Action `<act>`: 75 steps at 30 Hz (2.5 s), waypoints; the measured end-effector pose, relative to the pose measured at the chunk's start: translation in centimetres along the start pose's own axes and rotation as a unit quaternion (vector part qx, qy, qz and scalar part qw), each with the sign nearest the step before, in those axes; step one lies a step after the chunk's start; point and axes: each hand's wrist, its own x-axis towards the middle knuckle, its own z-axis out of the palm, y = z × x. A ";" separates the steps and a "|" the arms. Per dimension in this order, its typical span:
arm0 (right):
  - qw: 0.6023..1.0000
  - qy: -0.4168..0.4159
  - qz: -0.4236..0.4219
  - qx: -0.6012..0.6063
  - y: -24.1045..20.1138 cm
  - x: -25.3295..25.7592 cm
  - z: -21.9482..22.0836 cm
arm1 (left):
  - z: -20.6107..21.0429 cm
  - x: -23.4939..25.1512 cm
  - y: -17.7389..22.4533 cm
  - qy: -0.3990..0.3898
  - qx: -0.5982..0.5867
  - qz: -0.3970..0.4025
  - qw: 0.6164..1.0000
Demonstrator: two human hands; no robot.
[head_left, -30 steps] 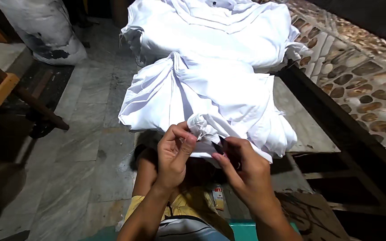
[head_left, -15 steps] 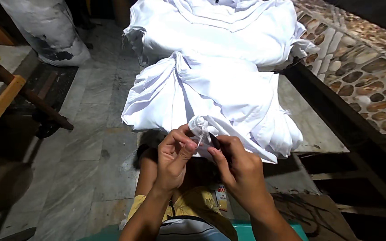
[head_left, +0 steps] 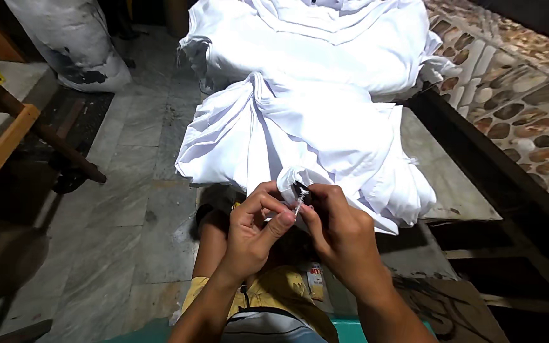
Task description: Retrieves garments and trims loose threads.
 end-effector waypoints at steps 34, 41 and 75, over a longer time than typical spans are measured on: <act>0.991 -0.112 -0.055 0.056 4.7 -0.5 -1.8 | -1.4 -2.2 -2.1 0.090 0.517 0.156 0.837; 0.996 0.000 0.009 0.091 4.6 1.1 -3.3 | 0.9 0.3 -1.7 0.135 0.274 0.081 0.949; 0.998 -0.057 -0.017 -0.002 4.2 -1.4 -2.3 | -1.7 0.5 -0.5 -0.010 0.027 -0.004 1.000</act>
